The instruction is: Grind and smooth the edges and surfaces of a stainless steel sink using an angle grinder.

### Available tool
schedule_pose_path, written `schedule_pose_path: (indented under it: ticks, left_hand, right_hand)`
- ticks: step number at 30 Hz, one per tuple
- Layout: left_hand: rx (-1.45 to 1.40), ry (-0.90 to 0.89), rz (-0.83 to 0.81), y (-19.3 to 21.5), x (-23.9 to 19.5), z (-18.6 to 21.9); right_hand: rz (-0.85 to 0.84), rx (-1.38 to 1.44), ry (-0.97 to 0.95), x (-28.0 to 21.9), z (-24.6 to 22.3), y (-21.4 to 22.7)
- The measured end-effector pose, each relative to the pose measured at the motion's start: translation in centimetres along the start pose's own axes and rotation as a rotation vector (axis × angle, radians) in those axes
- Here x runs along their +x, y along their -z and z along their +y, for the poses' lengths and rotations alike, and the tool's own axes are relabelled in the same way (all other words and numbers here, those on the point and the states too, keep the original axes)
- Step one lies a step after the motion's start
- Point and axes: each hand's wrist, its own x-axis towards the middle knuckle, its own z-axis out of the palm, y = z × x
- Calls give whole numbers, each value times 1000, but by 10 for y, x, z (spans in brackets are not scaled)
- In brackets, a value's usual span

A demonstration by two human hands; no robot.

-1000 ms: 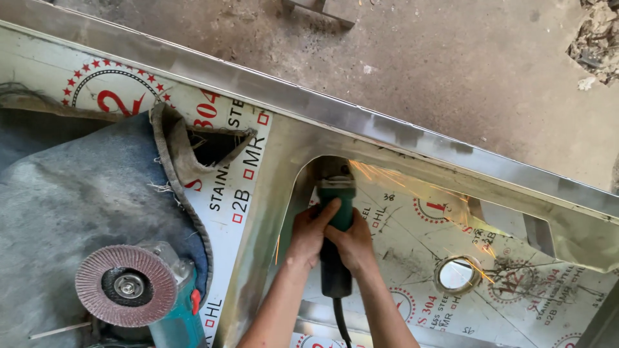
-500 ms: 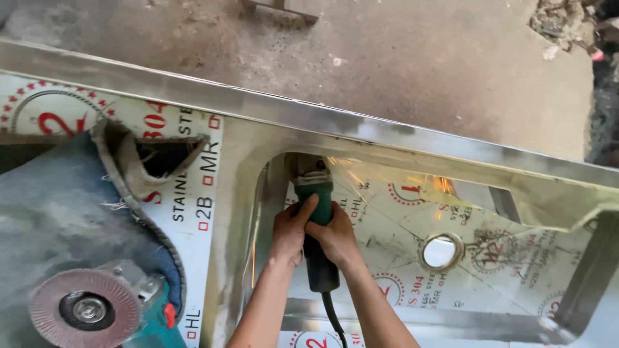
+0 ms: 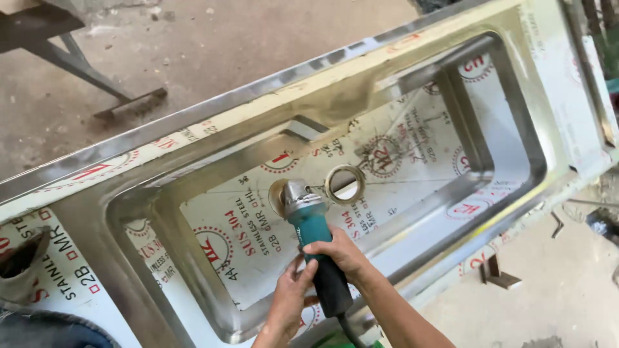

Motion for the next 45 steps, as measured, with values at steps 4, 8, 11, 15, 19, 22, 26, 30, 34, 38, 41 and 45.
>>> schedule_pose_path:
  ticks: [4, 8, 11, 15, 19, 22, 26, 30, 34, 38, 41, 45]
  left_hand:
    - [202, -91, -124, -47, -34, -88]
    - [266, -145, -87, -90, -84, -124]
    - [385, -169, -74, -105, -107, -153]
    - [469, -213, -39, -120, -129, -188]
    - [592, -209, 8, -127, -147, -205]
    - [619, -204, 6, -115, -149, -223]
    - [656, -286, -55, -103, -145, -242]
    - [734, -247, -93, -104, -158, -248]
    - [631, -176, -113, -122, -172, -258]
    - [620, -181, -121, -131, -172, -264]
    - [662, -117, -101, -120, -163, -278]
    - [536, -174, -163, -104, -163, -273]
  right_hand:
    - [99, 154, 74, -82, 25, 40]
    - [34, 334, 51, -158, 27, 57]
    - [-35, 339, 105, -199, 49, 73]
    - [-82, 380, 89, -231, 70, 87]
    - [-102, 409, 92, -248, 89, 94]
    - [-134, 436, 80, -253, 101, 93]
    - [-137, 568, 49, -259, 120, 87]
    - [-100, 570, 92, -266, 139, 93]
    - [-6, 605, 107, -293, 142, 99]
    - [15, 566, 111, -298, 153, 118]
    - [63, 462, 91, -289, 168, 110]
    - [95, 443, 71, -296, 152, 95]
